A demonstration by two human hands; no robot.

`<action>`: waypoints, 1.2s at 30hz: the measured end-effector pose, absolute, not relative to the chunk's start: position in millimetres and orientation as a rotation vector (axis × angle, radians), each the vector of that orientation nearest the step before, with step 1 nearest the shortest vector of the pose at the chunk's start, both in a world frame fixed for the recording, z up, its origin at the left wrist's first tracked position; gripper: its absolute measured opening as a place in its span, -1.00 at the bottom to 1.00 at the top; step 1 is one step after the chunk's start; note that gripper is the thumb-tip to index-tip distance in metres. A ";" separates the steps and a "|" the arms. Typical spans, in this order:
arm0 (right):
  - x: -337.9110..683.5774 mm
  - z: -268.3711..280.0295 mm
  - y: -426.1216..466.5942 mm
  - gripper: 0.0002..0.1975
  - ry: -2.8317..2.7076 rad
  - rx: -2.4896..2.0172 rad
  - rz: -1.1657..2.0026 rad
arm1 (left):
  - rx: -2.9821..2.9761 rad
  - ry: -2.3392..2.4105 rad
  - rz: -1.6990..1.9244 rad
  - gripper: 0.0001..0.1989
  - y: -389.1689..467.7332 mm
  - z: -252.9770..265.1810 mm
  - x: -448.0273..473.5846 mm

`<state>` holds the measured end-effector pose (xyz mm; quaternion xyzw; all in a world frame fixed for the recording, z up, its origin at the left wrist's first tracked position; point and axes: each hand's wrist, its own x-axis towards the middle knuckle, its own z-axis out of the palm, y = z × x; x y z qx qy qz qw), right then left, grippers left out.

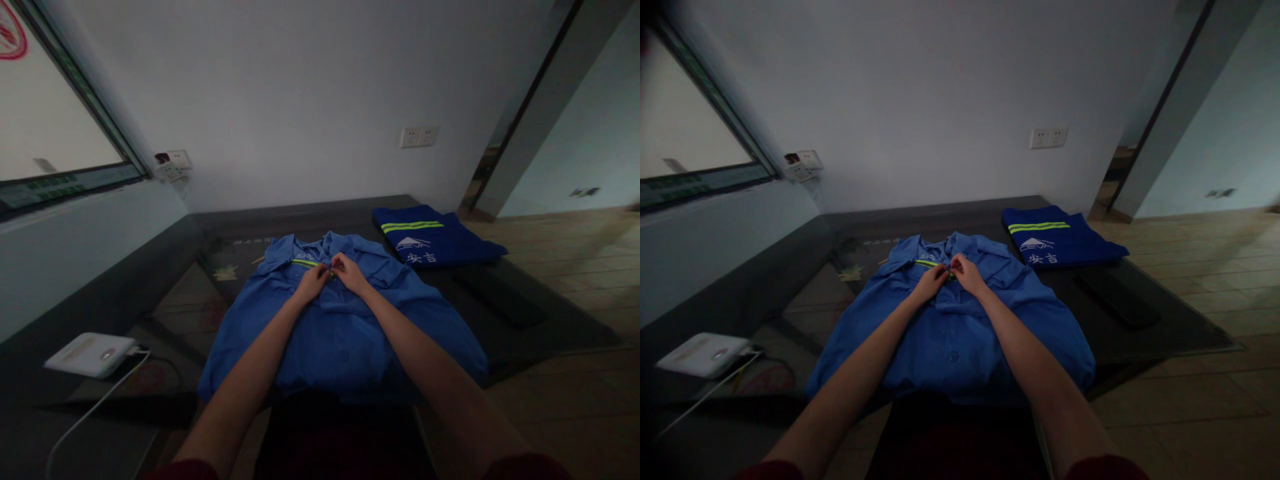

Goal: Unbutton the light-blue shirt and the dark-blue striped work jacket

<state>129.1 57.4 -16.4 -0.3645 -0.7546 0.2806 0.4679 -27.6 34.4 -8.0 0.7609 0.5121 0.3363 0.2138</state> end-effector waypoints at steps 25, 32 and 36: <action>122.7 -2.4 44.1 -0.84 -2.051 -1.074 0.203 | 2.224 1.501 1.047 -0.83 27.9 -3.5 -25.2; 122.7 -2.8 41.4 -0.83 -2.016 -0.885 0.297 | 2.318 1.725 0.996 -0.78 20.2 -0.3 -24.5; 121.0 -4.0 39.0 -0.83 -1.994 -0.952 0.294 | 2.409 1.748 0.913 -0.80 17.3 1.8 -23.7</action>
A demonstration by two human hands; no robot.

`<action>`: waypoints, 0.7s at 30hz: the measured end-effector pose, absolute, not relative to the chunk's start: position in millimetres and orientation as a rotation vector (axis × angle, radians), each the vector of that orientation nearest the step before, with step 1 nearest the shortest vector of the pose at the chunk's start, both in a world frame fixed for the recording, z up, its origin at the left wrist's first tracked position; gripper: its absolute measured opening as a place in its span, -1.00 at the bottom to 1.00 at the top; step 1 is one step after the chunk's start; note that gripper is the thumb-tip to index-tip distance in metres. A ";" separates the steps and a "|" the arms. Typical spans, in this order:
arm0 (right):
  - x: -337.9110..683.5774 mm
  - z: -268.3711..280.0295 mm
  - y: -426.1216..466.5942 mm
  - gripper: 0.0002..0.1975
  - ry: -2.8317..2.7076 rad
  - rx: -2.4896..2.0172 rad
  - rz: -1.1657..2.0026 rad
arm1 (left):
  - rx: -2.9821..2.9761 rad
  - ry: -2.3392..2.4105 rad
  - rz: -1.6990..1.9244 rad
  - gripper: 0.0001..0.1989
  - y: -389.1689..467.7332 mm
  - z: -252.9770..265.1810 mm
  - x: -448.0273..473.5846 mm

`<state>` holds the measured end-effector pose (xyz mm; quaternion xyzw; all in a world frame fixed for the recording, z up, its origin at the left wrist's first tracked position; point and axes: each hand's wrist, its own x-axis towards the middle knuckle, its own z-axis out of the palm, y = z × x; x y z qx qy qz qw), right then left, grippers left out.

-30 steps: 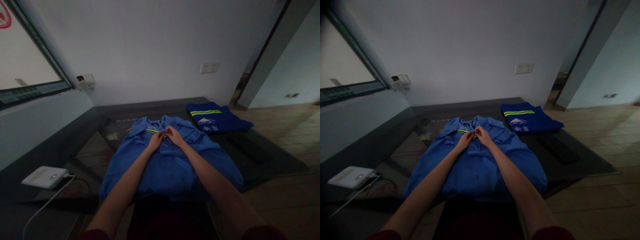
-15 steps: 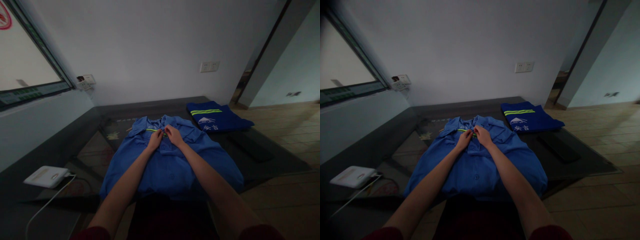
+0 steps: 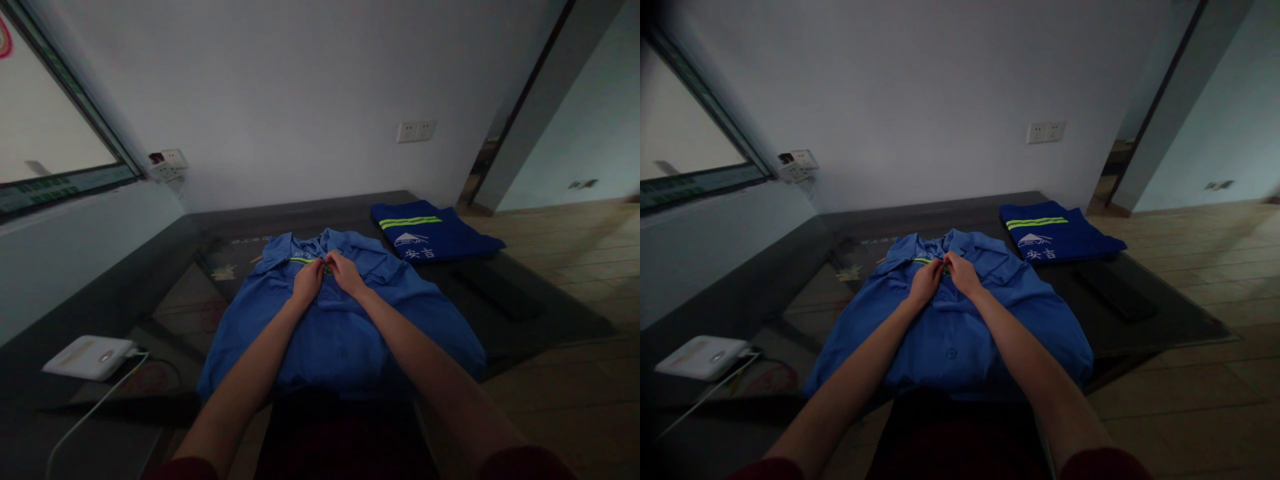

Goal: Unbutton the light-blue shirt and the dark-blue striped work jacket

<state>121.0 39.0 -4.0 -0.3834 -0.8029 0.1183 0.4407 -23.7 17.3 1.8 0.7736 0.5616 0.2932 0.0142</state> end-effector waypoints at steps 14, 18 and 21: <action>112.2 -9.9 35.0 -0.74 -1.965 -1.104 0.203 | 2.688 1.781 0.728 -0.76 16.9 2.6 -21.5; 114.2 -10.2 36.8 -0.68 -1.943 -1.049 0.246 | 2.757 1.753 0.723 -0.77 17.7 2.8 -21.9; 115.2 -11.7 41.5 -0.69 -1.930 -0.998 0.259 | 2.727 1.744 0.759 -0.77 17.9 1.6 -21.8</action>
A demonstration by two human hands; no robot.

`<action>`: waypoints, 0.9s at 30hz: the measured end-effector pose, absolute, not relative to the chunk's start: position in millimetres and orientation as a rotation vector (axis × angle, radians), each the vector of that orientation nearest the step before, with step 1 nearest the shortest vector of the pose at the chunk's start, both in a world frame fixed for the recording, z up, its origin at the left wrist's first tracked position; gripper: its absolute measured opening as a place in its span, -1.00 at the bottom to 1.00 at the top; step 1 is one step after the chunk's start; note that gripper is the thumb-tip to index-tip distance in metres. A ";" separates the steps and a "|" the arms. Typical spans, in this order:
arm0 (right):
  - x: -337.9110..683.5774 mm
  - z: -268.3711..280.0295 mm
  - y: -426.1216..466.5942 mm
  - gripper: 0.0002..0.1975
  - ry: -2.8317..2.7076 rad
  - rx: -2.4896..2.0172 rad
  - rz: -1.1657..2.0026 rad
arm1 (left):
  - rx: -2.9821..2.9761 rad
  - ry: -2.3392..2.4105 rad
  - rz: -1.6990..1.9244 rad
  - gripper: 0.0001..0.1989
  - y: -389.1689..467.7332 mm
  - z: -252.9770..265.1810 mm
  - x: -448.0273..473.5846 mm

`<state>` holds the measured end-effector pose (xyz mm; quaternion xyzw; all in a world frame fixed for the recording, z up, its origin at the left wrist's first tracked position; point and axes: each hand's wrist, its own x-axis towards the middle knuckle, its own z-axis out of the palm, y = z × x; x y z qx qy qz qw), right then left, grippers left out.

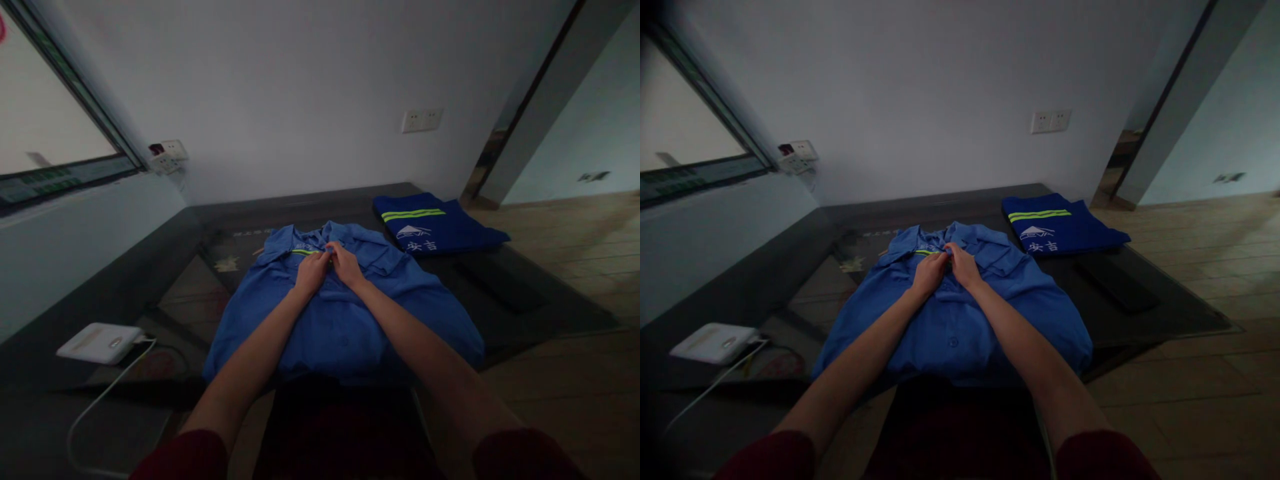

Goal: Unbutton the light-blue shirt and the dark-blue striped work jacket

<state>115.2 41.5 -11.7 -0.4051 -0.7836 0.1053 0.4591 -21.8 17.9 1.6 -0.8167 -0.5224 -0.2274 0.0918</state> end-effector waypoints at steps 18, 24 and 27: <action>122.4 -8.5 47.0 -0.70 -2.050 -1.024 0.208 | -2.449 -1.798 -1.567 -0.85 37.8 -10.4 -30.9; 128.4 -1.2 44.5 -0.73 -2.195 -1.143 0.090 | -2.512 -1.760 -1.572 -0.84 36.6 -8.4 -30.5; 130.0 1.3 44.1 -0.76 -2.226 -1.156 0.047 | -2.519 -1.718 -1.608 -0.84 38.8 -10.9 -31.1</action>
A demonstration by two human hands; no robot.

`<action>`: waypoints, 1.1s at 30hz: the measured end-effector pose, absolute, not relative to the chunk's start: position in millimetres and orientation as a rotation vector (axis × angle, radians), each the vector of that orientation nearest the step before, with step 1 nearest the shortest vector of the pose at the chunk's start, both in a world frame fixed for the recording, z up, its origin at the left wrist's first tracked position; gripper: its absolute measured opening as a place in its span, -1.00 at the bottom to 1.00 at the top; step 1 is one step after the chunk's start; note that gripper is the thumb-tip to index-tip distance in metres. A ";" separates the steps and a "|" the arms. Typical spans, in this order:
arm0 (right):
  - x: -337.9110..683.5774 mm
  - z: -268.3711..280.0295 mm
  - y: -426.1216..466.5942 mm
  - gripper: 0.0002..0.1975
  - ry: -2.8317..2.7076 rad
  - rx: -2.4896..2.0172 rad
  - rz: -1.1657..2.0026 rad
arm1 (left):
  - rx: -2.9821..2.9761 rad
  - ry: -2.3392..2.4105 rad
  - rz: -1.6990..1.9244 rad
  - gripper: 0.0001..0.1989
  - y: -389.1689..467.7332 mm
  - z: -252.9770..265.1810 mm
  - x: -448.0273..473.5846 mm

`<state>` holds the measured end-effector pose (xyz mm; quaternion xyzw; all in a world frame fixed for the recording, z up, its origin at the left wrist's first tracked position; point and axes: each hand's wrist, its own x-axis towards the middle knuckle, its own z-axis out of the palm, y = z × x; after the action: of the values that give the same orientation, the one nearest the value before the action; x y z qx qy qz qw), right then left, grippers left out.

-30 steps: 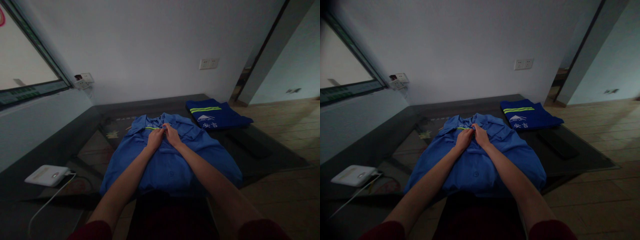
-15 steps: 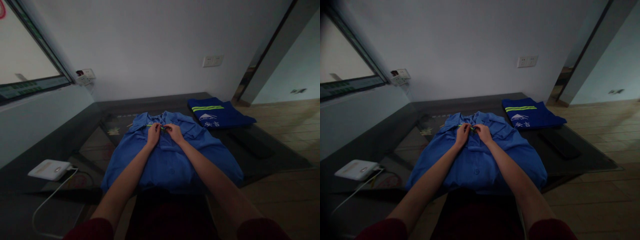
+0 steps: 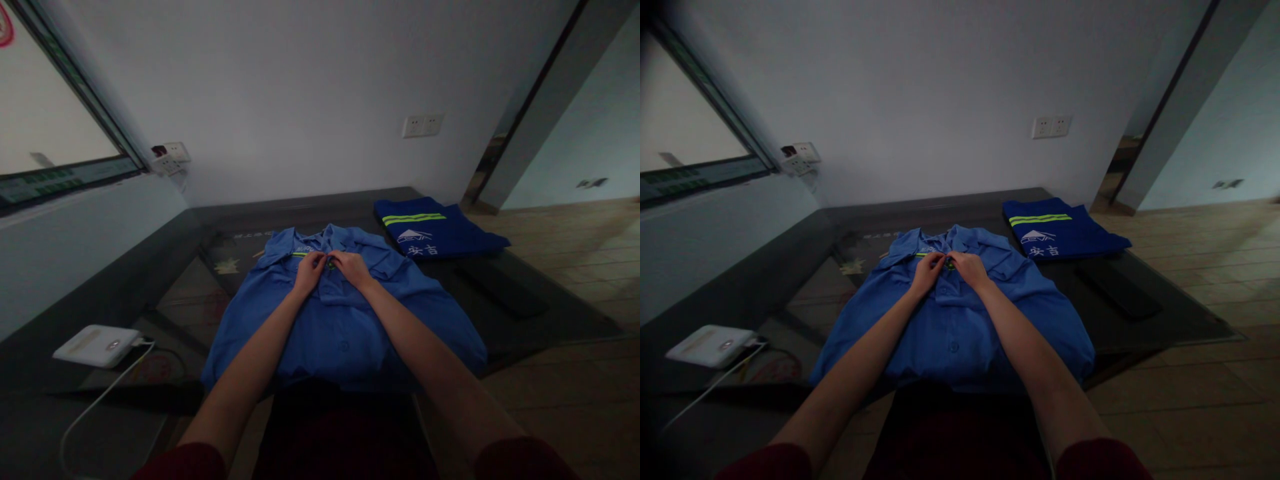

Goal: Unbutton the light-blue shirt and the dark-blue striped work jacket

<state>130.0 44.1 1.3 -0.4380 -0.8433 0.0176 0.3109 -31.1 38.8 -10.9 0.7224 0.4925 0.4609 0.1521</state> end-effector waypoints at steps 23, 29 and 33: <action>128.3 1.4 40.5 -0.87 -2.139 -1.263 0.056 | 1.927 1.488 1.271 -0.85 36.9 -8.5 -30.7; 132.4 -6.1 48.4 -0.90 -1.748 -1.171 0.377 | 1.739 1.506 1.443 -0.89 44.2 -11.7 -36.4; 131.5 -11.2 64.6 -0.86 -1.420 -1.154 0.666 | 1.499 1.447 1.493 -0.89 53.5 -15.1 -43.4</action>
<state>131.5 64.6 -11.2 -0.4902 -0.6031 0.2829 0.5621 -43.4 53.5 -15.1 0.5606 0.5411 0.5582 0.2852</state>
